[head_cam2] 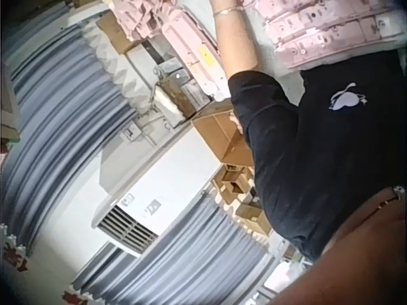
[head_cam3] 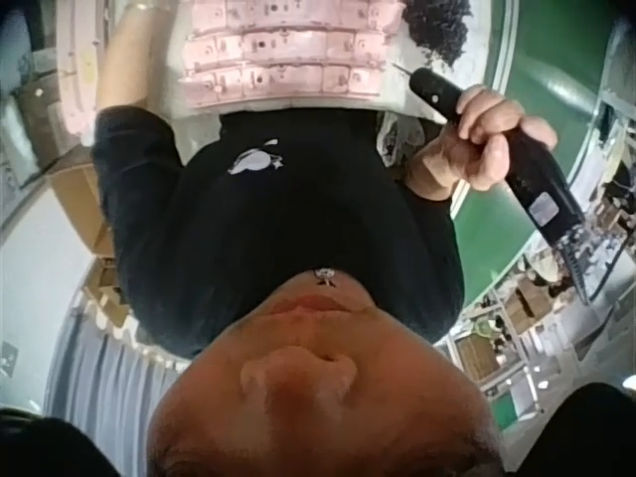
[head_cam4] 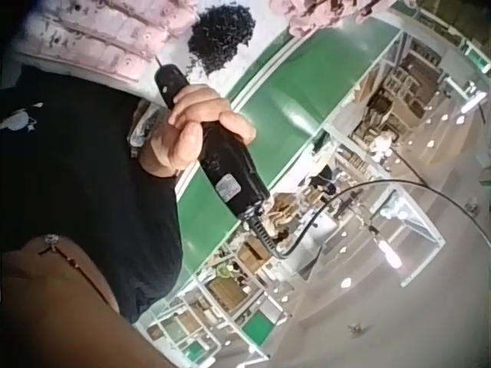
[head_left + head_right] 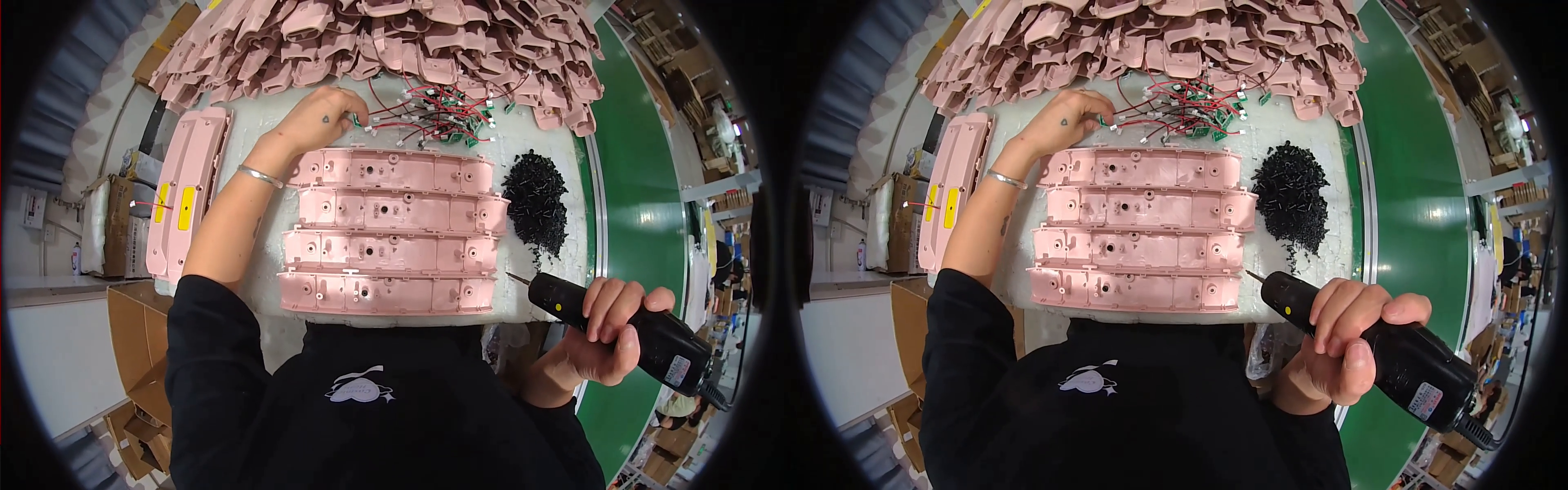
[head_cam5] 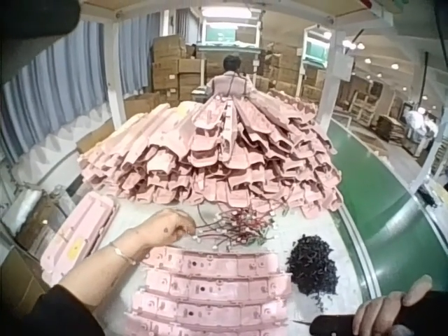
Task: Assembling electronic components by fastening circuit boards to plastic parts using an electric screwdriver.
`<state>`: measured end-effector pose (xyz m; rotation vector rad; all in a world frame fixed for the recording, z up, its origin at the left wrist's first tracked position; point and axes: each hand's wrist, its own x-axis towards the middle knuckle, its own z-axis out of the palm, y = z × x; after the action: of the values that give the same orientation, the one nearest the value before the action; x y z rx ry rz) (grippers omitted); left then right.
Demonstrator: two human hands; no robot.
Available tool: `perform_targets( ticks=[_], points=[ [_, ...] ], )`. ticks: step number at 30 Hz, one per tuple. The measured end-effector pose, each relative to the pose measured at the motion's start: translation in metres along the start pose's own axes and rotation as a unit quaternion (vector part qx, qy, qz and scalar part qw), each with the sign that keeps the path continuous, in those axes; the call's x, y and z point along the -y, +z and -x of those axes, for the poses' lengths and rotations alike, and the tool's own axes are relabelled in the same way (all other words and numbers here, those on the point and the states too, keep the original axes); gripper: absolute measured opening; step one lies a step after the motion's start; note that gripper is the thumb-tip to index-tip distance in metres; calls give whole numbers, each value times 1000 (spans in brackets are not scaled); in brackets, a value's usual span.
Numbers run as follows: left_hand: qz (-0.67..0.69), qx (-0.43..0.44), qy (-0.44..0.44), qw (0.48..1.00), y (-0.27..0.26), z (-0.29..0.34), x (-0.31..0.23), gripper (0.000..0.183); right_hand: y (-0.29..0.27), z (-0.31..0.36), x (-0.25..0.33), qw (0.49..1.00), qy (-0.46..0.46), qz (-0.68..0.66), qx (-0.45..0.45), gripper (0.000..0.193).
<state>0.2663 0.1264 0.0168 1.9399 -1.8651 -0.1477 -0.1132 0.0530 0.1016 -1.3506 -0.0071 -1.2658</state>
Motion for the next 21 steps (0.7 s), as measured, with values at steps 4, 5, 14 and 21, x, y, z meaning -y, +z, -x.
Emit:
perform_targets(
  ticks=[4,5,14,21],
  points=[
    [109,-68,-71,989,-8,11,-11,19,0,-1,-3,1000,6,4,-4,37],
    [158,-124,-89,976,-11,15,-16,18,-1,-1,-2,1000,10,6,1,37],
    [190,-282,-154,928,-50,80,-70,19,-4,-2,-4,1000,20,-8,1,35],
    [257,-190,-152,935,-94,138,-168,39,20,-2,-4,998,15,-37,50,36]
  ],
)
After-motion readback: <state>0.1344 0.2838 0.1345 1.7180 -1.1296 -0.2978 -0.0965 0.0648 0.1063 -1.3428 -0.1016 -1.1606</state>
